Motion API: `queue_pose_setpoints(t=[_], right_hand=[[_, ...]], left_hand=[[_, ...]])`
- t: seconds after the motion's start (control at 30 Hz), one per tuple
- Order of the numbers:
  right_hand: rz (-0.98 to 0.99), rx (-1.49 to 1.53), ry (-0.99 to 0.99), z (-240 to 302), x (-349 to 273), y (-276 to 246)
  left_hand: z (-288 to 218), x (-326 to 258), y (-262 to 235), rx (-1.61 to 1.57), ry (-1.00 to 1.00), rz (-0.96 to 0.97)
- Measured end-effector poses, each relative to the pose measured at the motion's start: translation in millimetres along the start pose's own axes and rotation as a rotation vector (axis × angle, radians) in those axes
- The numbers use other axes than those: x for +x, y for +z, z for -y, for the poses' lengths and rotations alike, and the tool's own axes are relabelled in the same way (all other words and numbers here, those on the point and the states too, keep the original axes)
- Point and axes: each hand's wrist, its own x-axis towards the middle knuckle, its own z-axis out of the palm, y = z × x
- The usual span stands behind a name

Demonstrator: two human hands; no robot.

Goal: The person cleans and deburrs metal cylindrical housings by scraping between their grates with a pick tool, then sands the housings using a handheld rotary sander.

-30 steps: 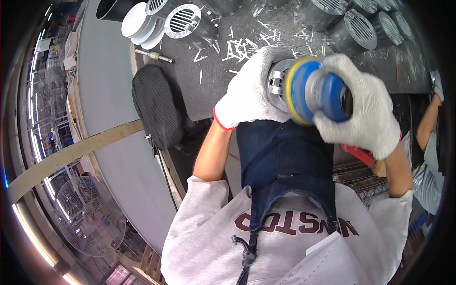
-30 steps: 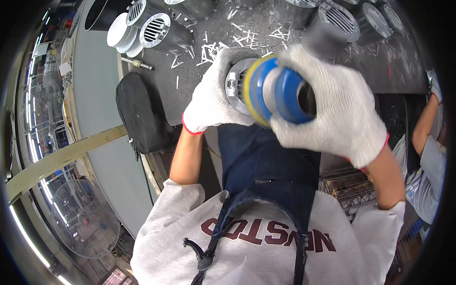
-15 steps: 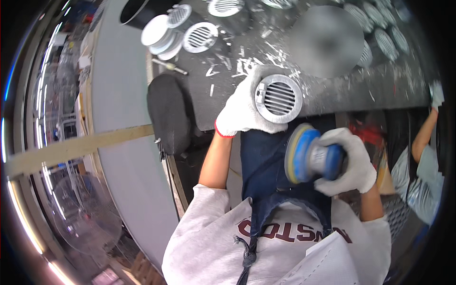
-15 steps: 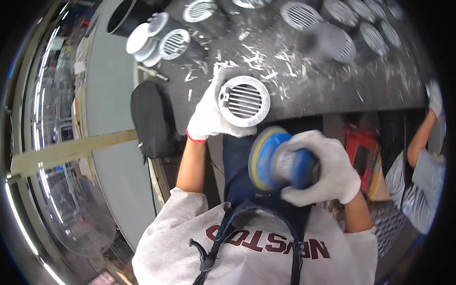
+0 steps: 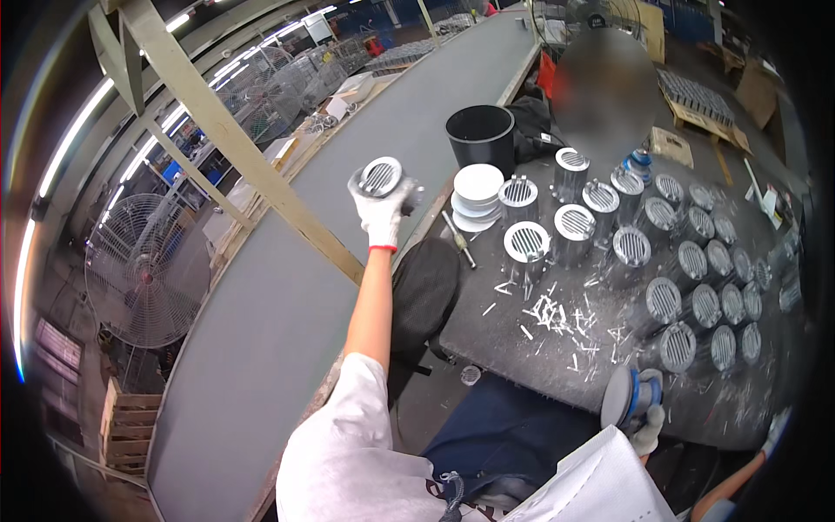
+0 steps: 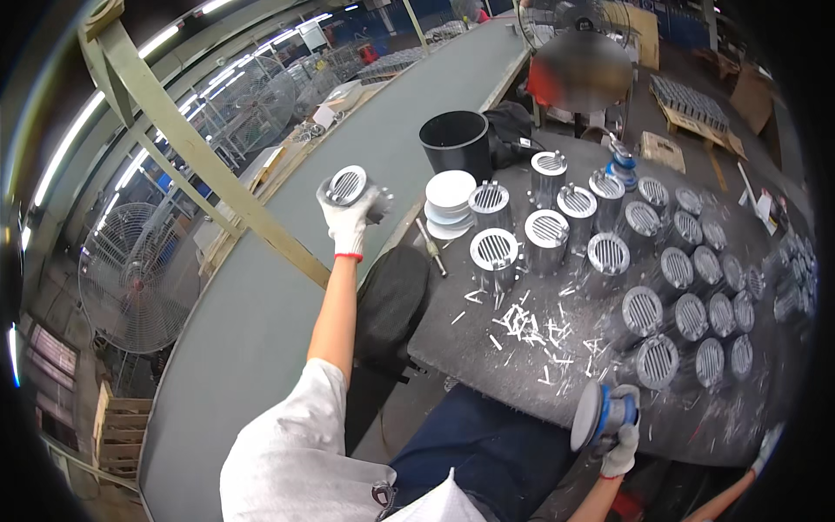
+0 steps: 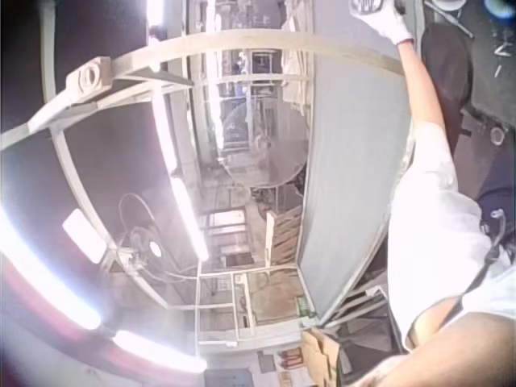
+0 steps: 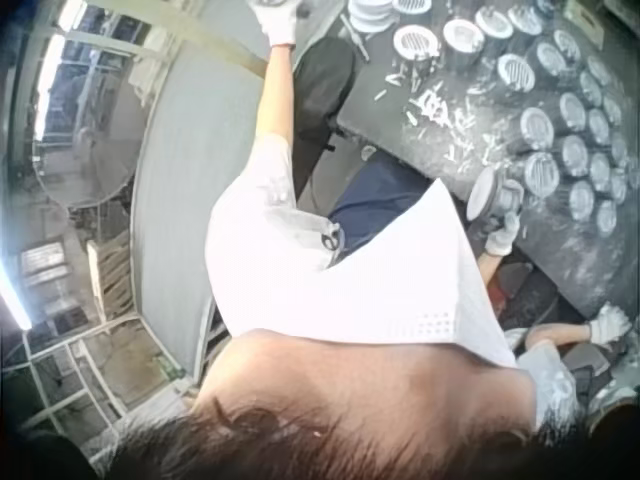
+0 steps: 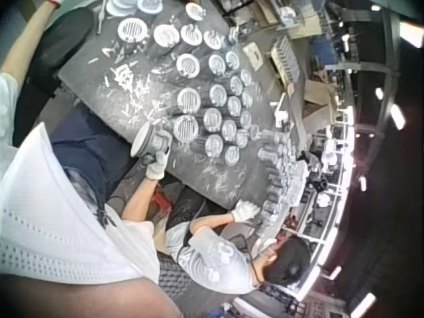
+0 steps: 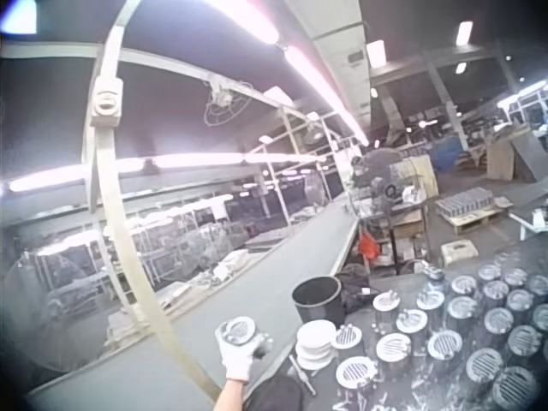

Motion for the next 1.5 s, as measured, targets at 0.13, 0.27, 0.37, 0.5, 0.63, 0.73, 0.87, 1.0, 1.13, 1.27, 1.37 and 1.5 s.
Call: queue_pose_setpoints(t=[0.13, 0.27, 0.37, 0.5, 0.63, 0.73, 0.87, 1.0, 1.13, 1.27, 1.37, 1.5], right_hand=[[0.038, -0.011, -0.034, 6, -6, -3], [-0.037, -0.038, 0.029, 6, 2, -16], [-0.048, -0.042, 0.092, 2, 22, -19], [-0.117, -0.043, 0.076, 10, 12, -27], [-0.181, -0.181, 0.067, 13, 5, -24], [-0.178, -0.158, 0.052, 10, 9, -20], [-0.213, -0.183, 0.101, 8, -1, -26], [0.016, -0.091, 0.099, 34, 23, 46], [-0.136, -0.347, 0.152, 50, 28, 74], [-0.160, -1.100, 0.088, 63, 35, 141], [-0.137, -1.365, 0.032, 83, 30, 176], [-0.012, -1.682, 0.127, 94, 35, 216]], left_hand=[[48, 6, -7, 0.129, -0.272, -0.213], [99, 7, -23, 0.628, -0.381, -0.158], [84, 26, -36, 0.895, -0.541, -0.181], [1, -89, 39, 0.443, -0.068, -0.068], [-3, -191, 74, 0.191, 0.013, 0.464], [5, -198, 98, 0.047, -0.111, 0.574], [-1, -177, 102, 0.166, -0.065, 0.747], [-92, -168, 81, 0.350, 0.211, 1.341], [-103, -225, 85, 0.600, 0.704, 1.665], [-103, -248, 89, 0.742, 0.725, 1.721], [-94, -252, 80, 0.640, 0.837, 1.619], [-89, -254, 78, 0.640, 0.812, 1.624]])
